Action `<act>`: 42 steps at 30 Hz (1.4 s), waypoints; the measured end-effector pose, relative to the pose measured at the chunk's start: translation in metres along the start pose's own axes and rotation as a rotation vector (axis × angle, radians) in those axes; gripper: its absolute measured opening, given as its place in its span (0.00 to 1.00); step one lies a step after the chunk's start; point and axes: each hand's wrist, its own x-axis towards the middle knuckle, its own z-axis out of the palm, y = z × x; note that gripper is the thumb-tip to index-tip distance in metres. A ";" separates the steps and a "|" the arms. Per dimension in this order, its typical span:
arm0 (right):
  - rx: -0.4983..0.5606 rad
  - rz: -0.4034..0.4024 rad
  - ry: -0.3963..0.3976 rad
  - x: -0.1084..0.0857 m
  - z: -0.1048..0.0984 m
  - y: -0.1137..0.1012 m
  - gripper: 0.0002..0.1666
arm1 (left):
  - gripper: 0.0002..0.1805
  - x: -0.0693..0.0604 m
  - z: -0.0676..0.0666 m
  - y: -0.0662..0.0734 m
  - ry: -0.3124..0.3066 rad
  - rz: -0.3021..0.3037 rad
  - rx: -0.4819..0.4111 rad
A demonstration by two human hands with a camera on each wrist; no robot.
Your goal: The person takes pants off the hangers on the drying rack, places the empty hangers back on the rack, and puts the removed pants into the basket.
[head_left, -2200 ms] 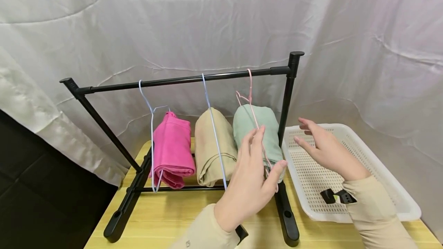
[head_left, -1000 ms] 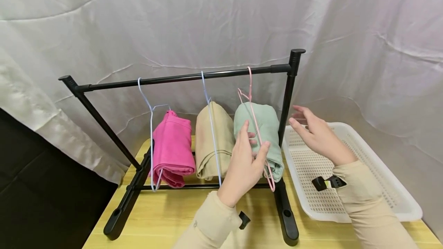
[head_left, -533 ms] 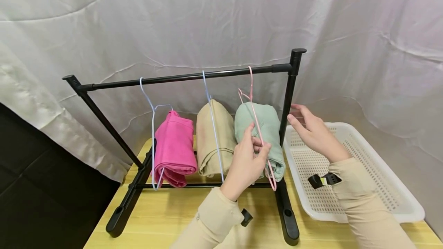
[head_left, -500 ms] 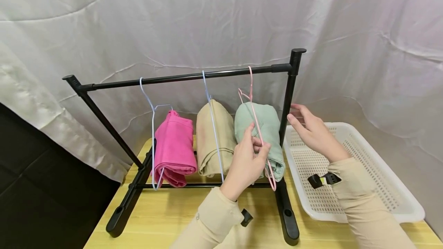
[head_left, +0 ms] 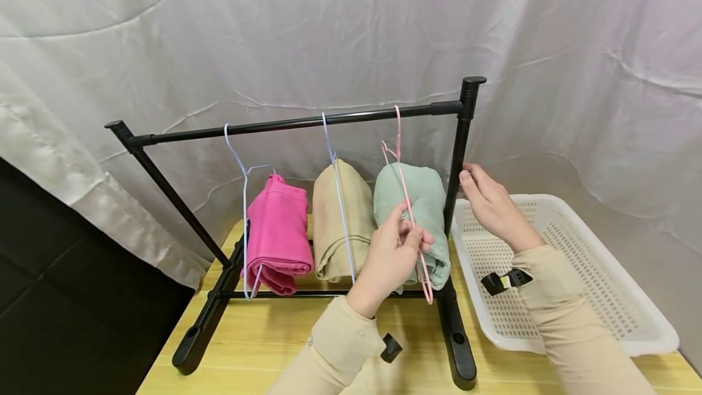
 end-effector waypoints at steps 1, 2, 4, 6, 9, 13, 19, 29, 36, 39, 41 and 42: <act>0.013 -0.003 0.006 0.001 0.001 0.001 0.34 | 0.27 0.000 0.000 0.000 -0.003 -0.006 -0.019; 0.027 -0.006 0.011 0.001 0.001 0.001 0.33 | 0.27 0.000 0.001 0.000 -0.006 -0.016 -0.045; 0.057 -0.012 0.016 0.003 0.002 0.003 0.33 | 0.26 0.000 0.001 0.001 -0.015 -0.037 -0.108; 0.082 -0.016 0.023 0.004 0.004 0.004 0.32 | 0.25 0.001 0.002 0.002 -0.025 -0.065 -0.183; 0.114 -0.010 0.028 0.006 0.005 0.004 0.32 | 0.22 0.001 0.002 0.003 -0.043 -0.115 -0.278; 0.135 -0.003 0.034 0.009 0.007 0.004 0.32 | 0.19 0.001 0.002 0.003 -0.058 -0.170 -0.386; 0.132 -0.001 0.035 0.010 0.009 0.004 0.32 | 0.14 0.002 0.002 0.007 -0.056 -0.232 -0.511; 0.139 0.003 0.022 0.011 0.010 0.006 0.33 | 0.10 0.002 0.002 0.013 -0.020 -0.293 -0.701; 0.126 0.009 0.020 0.012 0.010 0.007 0.33 | 0.12 0.001 0.000 0.014 -0.024 -0.278 -0.726; 0.132 0.005 0.022 0.013 0.010 0.008 0.32 | 0.11 0.001 -0.001 0.014 -0.034 -0.275 -0.728; 0.137 0.002 0.025 0.013 0.010 0.009 0.31 | 0.10 0.001 -0.002 0.014 -0.040 -0.276 -0.728; 0.138 0.000 0.027 0.013 0.010 0.009 0.31 | 0.10 0.001 -0.002 0.015 -0.044 -0.274 -0.727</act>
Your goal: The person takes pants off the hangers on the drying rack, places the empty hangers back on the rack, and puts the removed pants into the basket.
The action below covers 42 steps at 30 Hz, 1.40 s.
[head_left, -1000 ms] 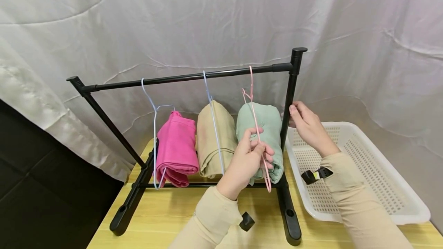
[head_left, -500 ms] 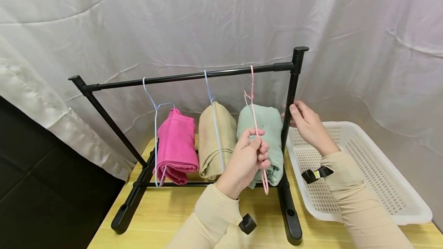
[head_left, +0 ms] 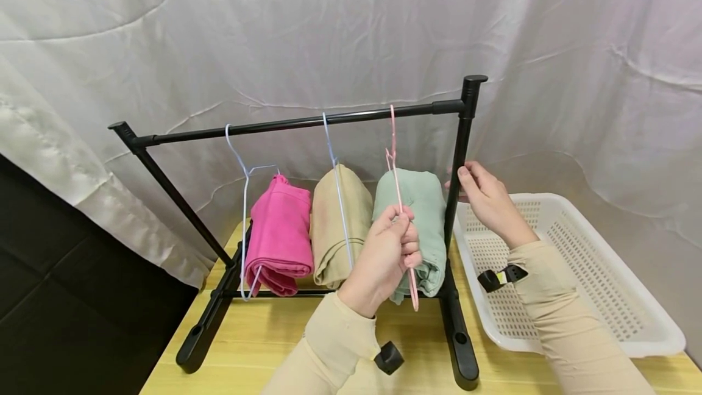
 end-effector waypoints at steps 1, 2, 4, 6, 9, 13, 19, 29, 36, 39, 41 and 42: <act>0.000 -0.002 0.001 0.000 0.000 0.000 0.31 | 0.10 0.000 0.000 0.001 -0.002 0.000 0.002; 0.001 -0.005 0.002 0.000 0.000 0.001 0.31 | 0.10 0.000 -0.001 0.002 -0.005 0.000 0.005; 0.001 -0.009 0.003 0.000 -0.001 0.001 0.31 | 0.10 -0.001 -0.001 0.003 -0.008 0.003 0.010; 0.001 -0.012 0.004 0.001 -0.001 0.002 0.31 | 0.10 -0.001 -0.002 0.005 -0.010 0.009 0.013; -0.001 -0.013 0.003 0.001 -0.002 0.003 0.31 | 0.10 -0.001 -0.002 0.006 -0.007 0.011 0.015; 0.000 -0.008 -0.002 0.000 -0.003 0.003 0.31 | 0.10 0.000 -0.002 0.007 0.000 0.007 0.014; 0.001 -0.001 -0.006 0.000 -0.006 0.003 0.31 | 0.10 0.000 0.000 0.011 -0.001 0.021 0.010; -0.125 0.192 -0.043 -0.008 0.014 -0.002 0.55 | 0.09 0.000 0.002 0.014 -0.010 0.029 0.041; -0.150 0.280 -0.070 -0.015 0.045 0.008 0.61 | 0.09 0.002 -0.003 0.005 0.002 0.017 0.057; -0.141 0.281 -0.069 -0.016 0.047 0.010 0.62 | 0.09 0.003 -0.003 0.004 -0.007 0.020 0.062; -0.133 0.284 -0.060 -0.017 0.049 0.010 0.62 | 0.09 0.003 -0.004 0.004 -0.014 0.020 0.067; -0.134 0.286 -0.056 -0.017 0.049 0.010 0.63 | 0.09 0.003 -0.004 0.005 -0.017 0.019 0.066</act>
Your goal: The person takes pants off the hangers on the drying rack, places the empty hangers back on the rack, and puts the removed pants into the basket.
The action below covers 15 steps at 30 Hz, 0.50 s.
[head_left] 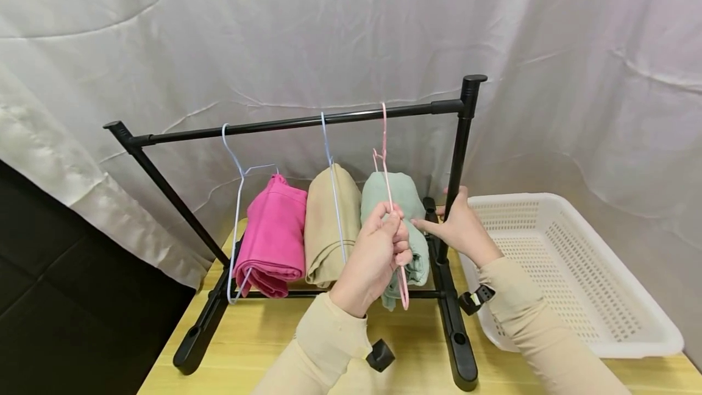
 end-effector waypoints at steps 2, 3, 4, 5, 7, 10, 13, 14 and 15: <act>-0.011 0.002 0.010 -0.001 0.000 -0.001 0.63 | 0.09 -0.001 0.000 0.001 -0.005 0.001 0.000; -0.018 0.002 0.015 -0.001 0.000 -0.001 0.64 | 0.09 -0.001 0.000 0.001 -0.007 0.002 0.000; -0.024 0.001 0.017 -0.002 0.001 -0.001 0.64 | 0.09 -0.001 0.000 0.001 -0.009 0.003 0.001; -0.031 0.002 0.020 -0.002 0.001 -0.001 0.64 | 0.09 -0.001 0.001 0.001 -0.010 0.004 0.002; -0.042 -0.001 0.025 -0.003 0.001 -0.001 0.64 | 0.09 -0.002 0.001 0.002 -0.011 0.006 0.004; -0.045 -0.007 0.027 -0.004 0.002 -0.001 0.65 | 0.08 -0.003 0.001 0.003 -0.010 0.010 0.003; -0.048 -0.009 0.026 -0.005 0.001 -0.001 0.66 | 0.08 -0.004 0.002 0.005 -0.009 0.016 -0.001; -0.051 -0.009 0.024 -0.005 0.001 -0.002 0.67 | 0.09 -0.004 0.002 0.006 -0.009 0.016 -0.003; -0.056 -0.009 0.023 -0.006 0.001 -0.002 0.68 | 0.09 -0.005 0.002 0.006 -0.009 0.017 -0.004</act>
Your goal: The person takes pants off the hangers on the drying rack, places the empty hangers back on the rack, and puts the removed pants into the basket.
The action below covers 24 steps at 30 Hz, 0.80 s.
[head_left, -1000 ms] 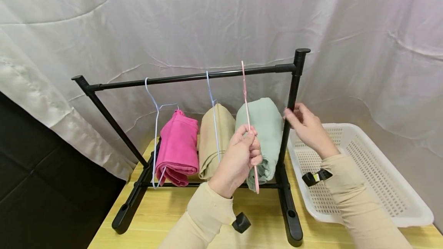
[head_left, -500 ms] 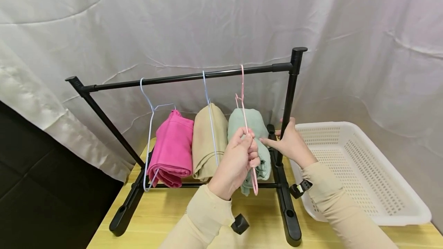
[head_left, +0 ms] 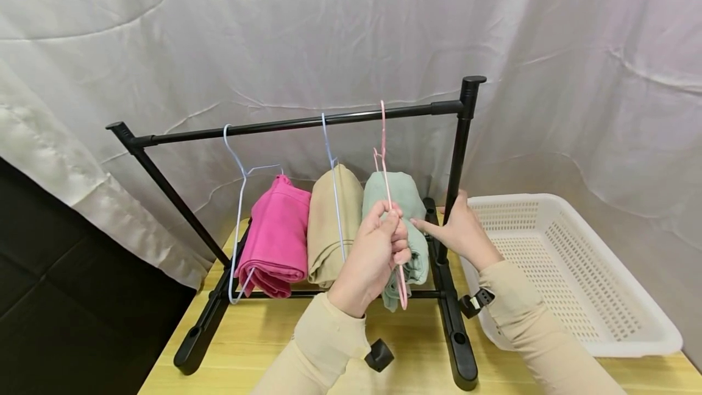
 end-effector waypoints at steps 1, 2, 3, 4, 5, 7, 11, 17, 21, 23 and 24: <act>-0.007 0.001 0.000 0.000 0.000 0.000 0.69 | 0.09 0.000 0.000 0.000 0.000 0.002 -0.002; -0.012 0.001 0.000 -0.001 0.000 0.000 0.70 | 0.09 -0.001 0.000 0.001 -0.001 0.002 -0.002; -0.016 0.000 0.000 -0.001 0.000 0.000 0.71 | 0.09 -0.001 0.000 0.001 -0.002 0.003 -0.002; -0.019 0.001 0.000 -0.001 0.000 0.000 0.71 | 0.09 -0.002 0.000 0.001 -0.004 0.005 -0.002; -0.023 0.001 0.000 -0.001 0.000 0.000 0.72 | 0.09 -0.002 0.000 0.002 -0.007 0.007 -0.001; -0.021 -0.001 -0.003 -0.002 -0.001 -0.001 0.73 | 0.08 -0.003 0.000 0.002 -0.013 0.012 0.005; -0.012 -0.009 -0.012 -0.004 -0.002 -0.002 0.73 | 0.08 -0.005 0.001 0.003 -0.022 0.021 0.014; -0.004 -0.019 -0.024 -0.007 -0.004 -0.004 0.72 | 0.09 -0.007 0.003 0.004 -0.028 0.029 0.014; -0.007 -0.008 -0.030 -0.008 -0.006 -0.005 0.72 | 0.08 -0.008 0.004 0.005 -0.038 0.035 0.015; -0.013 -0.005 -0.028 -0.010 -0.007 -0.006 0.72 | 0.08 -0.009 0.005 0.006 -0.042 0.038 0.017; -0.016 -0.006 -0.027 -0.010 -0.007 -0.006 0.72 | 0.08 -0.010 0.005 0.006 -0.044 0.040 0.018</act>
